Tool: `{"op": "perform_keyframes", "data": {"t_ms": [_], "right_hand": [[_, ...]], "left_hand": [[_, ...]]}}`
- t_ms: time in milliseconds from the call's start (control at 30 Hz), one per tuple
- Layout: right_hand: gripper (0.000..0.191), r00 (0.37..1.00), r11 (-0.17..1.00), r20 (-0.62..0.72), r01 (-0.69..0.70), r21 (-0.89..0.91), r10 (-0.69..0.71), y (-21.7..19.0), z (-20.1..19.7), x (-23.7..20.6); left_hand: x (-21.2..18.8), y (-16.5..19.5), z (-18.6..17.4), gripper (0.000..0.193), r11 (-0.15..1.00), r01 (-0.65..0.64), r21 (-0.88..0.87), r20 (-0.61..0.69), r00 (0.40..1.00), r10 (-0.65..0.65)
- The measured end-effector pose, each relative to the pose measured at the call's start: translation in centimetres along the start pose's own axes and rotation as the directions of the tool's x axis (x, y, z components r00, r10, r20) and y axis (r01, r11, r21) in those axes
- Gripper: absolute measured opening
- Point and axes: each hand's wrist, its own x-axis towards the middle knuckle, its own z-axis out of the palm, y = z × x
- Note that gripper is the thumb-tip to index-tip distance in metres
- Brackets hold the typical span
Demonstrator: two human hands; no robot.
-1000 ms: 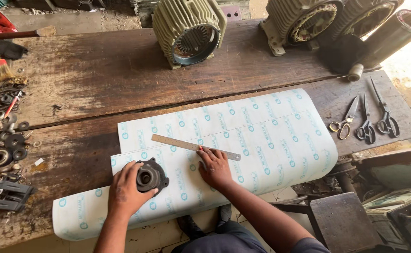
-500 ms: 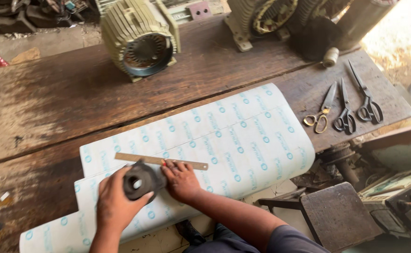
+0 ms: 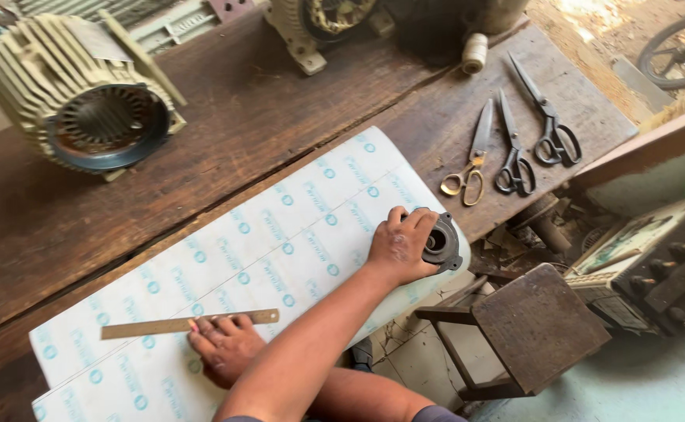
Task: The person unrolls a long sheet of white backing paper on a workbench and measures it with a steel ruler, drawing pencil marks and lines along the ruler. They sharpen the pencil with a small sharpener, continue marking repeated measurements along the sheet, and finally reach toward an electric motor housing on the bench.
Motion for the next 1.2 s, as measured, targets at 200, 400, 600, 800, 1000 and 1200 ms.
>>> {"op": "perform_keyframes", "data": {"t_ms": [200,400,600,800,1000,1200], "right_hand": [[0.065,0.998,0.999,-0.059,-0.015,0.053,0.018,0.6,0.1,-0.1],[0.071,0.983,0.998,-0.178,0.041,-0.053,-0.050,0.2,3.0,0.3],[0.076,0.994,0.997,0.082,-0.077,-0.019,0.079,-1.2,4.5,0.9],[0.059,0.996,0.964,0.028,-0.072,-0.256,0.082,-4.4,6.7,2.7],[0.062,0.989,0.967,0.026,-0.137,-0.213,0.146,-11.8,10.5,5.6],[0.061,1.000,1.000,-0.018,-0.025,-0.007,0.025,-20.0,15.5,9.3]], "left_hand": [[1.0,0.4,1.8,0.098,0.988,0.150,0.024,0.143,0.978,-0.152],[-7.8,0.5,-5.6,0.099,0.997,-0.071,-0.003,-0.270,0.961,0.067],[-29.1,-10.4,-16.2,0.039,0.864,0.468,-0.187,-0.531,0.692,-0.489],[-46.7,-18.5,-21.2,0.053,0.640,0.764,0.079,-0.449,0.601,-0.661],[-52.2,-22.9,-22.5,0.068,0.787,0.613,0.071,-0.440,0.728,-0.526],[-55.5,-28.1,-26.6,0.063,0.782,0.613,0.113,-0.311,0.769,-0.558]]}}
